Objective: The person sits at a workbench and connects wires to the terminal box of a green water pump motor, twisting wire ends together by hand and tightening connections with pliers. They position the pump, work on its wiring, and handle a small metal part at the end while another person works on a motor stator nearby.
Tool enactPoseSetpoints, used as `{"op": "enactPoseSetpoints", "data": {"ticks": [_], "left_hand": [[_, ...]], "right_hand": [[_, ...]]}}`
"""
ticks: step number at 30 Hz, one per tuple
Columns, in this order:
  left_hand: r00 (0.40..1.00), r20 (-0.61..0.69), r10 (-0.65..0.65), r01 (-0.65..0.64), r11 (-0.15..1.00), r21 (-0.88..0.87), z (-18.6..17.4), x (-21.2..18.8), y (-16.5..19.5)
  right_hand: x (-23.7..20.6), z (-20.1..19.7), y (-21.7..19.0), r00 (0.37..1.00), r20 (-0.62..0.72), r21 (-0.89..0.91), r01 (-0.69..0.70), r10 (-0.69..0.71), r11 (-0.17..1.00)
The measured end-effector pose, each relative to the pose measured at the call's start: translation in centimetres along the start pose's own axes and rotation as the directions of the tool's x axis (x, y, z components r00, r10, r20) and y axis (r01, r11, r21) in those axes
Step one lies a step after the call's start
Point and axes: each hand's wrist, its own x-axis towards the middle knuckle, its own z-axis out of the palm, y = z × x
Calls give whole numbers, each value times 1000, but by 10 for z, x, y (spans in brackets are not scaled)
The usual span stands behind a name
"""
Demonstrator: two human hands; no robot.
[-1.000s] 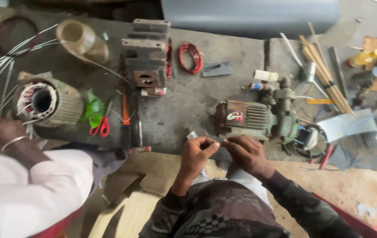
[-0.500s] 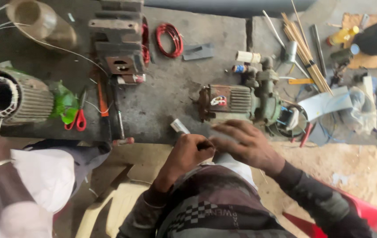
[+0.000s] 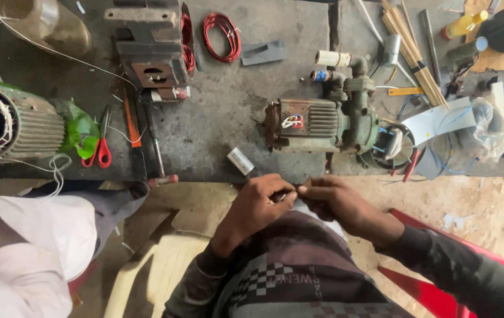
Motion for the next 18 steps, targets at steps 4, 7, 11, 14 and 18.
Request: {"op": "enactPoseSetpoints", "data": {"ticks": [4,7,11,14,18], "left_hand": [[1000,-10,12,-12,999,-42,-1,2,4],[1000,-17,-17,16,999,-34,0,5,7],[997,24,-73,75,991,-111,-2,7,7],[994,92,-63,68,996,-56,-3,9,3],[991,120,62,-65,998,22,1,11,3]], "right_hand": [[-1,-5,-8,953,-126,-293,229,-275,928],[3,-12,-23,798,-85,-583,446,-597,679],[3,-34,-50,415,259,-750,655,-872,89],[3,-42,-63,315,443,-741,656,-839,-145],[2,-41,-70,292,534,-721,647,-794,-247]]}}
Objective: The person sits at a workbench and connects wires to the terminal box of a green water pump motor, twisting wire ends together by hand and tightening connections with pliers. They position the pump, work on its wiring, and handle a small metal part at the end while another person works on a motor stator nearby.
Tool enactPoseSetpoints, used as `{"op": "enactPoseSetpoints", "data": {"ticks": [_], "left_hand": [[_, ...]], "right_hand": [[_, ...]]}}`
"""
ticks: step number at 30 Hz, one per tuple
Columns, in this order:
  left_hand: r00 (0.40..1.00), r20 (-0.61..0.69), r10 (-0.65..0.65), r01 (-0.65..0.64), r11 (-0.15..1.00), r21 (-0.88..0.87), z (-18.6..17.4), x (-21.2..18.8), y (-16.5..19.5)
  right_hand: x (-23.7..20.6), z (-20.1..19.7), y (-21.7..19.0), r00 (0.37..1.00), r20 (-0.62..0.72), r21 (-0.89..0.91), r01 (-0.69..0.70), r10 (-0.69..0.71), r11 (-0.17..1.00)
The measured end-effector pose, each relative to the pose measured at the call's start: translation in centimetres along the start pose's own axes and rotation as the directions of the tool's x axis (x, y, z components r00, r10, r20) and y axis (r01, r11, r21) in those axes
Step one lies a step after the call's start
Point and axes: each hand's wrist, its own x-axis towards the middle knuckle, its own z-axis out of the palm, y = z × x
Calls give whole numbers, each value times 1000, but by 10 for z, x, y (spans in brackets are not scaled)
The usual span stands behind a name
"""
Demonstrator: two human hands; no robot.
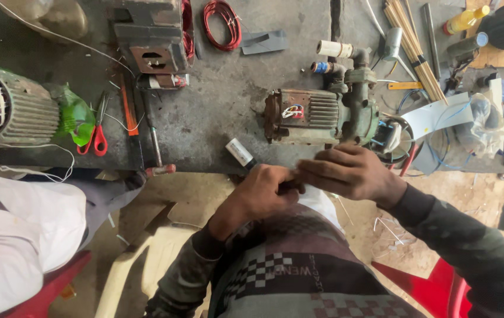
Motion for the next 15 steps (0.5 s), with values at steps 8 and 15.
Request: {"op": "enactPoseSetpoints", "data": {"ticks": [8,15], "left_hand": [[994,-100,53,-63,993,-100,-11,-11,6],[966,-224,129,-130,991,11,-6,-17,18]], "right_hand": [[-6,20,-16,964,18,182,-263,264,948],[-8,23,-32,659,305,524,-719,687,457]]}}
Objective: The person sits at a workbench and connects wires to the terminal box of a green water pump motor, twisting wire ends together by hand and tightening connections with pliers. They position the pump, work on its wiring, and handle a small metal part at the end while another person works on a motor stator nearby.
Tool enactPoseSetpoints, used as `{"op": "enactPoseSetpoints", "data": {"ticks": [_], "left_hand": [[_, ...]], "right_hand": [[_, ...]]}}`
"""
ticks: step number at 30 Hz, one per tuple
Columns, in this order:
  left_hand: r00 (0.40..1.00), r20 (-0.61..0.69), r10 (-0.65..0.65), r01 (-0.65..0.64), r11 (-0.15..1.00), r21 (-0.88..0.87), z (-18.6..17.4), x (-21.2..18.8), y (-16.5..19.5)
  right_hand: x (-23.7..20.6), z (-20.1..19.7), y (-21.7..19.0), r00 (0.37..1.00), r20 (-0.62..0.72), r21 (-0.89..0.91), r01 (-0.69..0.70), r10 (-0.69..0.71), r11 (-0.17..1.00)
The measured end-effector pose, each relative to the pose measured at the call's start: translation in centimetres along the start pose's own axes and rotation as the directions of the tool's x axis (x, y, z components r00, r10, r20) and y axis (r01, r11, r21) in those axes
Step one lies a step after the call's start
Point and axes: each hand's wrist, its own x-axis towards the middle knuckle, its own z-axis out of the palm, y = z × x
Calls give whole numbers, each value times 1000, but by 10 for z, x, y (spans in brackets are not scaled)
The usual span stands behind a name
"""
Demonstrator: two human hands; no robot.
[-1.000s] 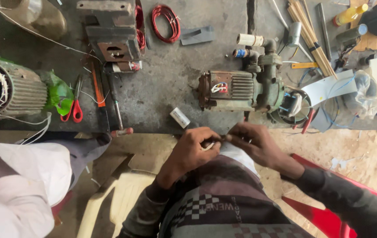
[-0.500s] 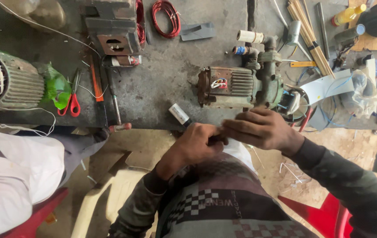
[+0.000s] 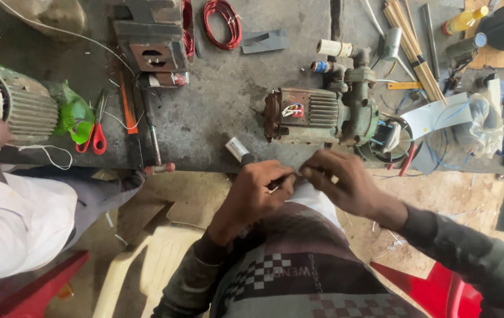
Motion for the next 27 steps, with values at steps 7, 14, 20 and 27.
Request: {"op": "enactPoseSetpoints", "data": {"ticks": [7,14,20,27], "left_hand": [[958,203,-204,246,947,-208,-7,6,6],[989,99,-110,124,981,-151,-2,1,12],[998,47,-36,29,989,147,4,-2,21],[985,65,-157,166,972,-165,-16,-1,9]], "right_hand": [[20,-45,-16,553,206,-573,737,-807,359],[-1,-14,1,857,27,-151,513,-515,845],[-34,17,19,900,204,538,-432,386,724],[-5,-11,-6,748,-83,-427,570,-658,702]]}}
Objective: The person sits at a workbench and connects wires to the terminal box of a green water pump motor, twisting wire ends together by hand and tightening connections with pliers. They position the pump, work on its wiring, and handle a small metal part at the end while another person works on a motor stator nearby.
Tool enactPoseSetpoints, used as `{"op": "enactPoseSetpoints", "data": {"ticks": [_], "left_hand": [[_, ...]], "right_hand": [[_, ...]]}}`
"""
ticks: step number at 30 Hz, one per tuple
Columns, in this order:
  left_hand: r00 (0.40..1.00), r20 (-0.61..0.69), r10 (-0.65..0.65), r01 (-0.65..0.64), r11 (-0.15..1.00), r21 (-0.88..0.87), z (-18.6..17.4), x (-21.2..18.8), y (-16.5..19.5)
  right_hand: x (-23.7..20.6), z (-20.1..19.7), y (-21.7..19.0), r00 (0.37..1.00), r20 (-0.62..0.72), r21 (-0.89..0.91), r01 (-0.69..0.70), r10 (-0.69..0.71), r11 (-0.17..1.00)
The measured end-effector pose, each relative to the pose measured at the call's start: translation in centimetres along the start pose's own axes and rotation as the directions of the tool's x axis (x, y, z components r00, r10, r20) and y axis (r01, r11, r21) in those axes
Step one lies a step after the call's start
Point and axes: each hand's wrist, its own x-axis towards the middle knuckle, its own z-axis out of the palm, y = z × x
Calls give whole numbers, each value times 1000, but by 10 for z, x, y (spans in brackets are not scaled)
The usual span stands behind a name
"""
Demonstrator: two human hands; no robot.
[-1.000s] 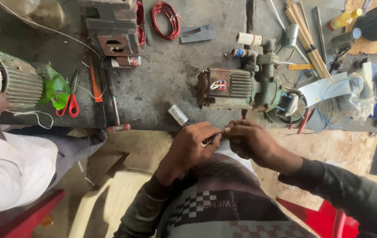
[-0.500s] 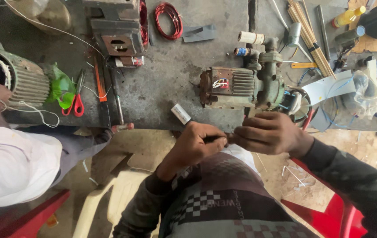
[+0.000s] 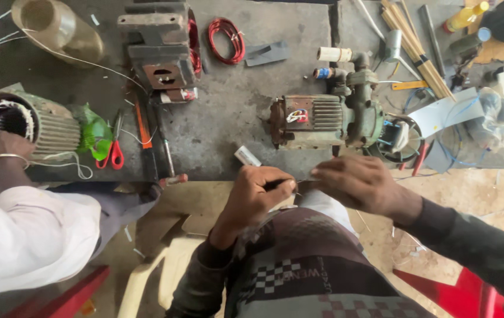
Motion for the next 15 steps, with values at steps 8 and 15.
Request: {"op": "enactPoseSetpoints", "data": {"ticks": [8,15], "left_hand": [[1000,-5,18,-18,997,71,10,0,2],[988,-11,156,-144,930,337,19,-1,12]], "right_hand": [[4,4,8,985,131,124,-126,110,984],[-18,20,-9,273,695,420,-905,665,-67]]}}
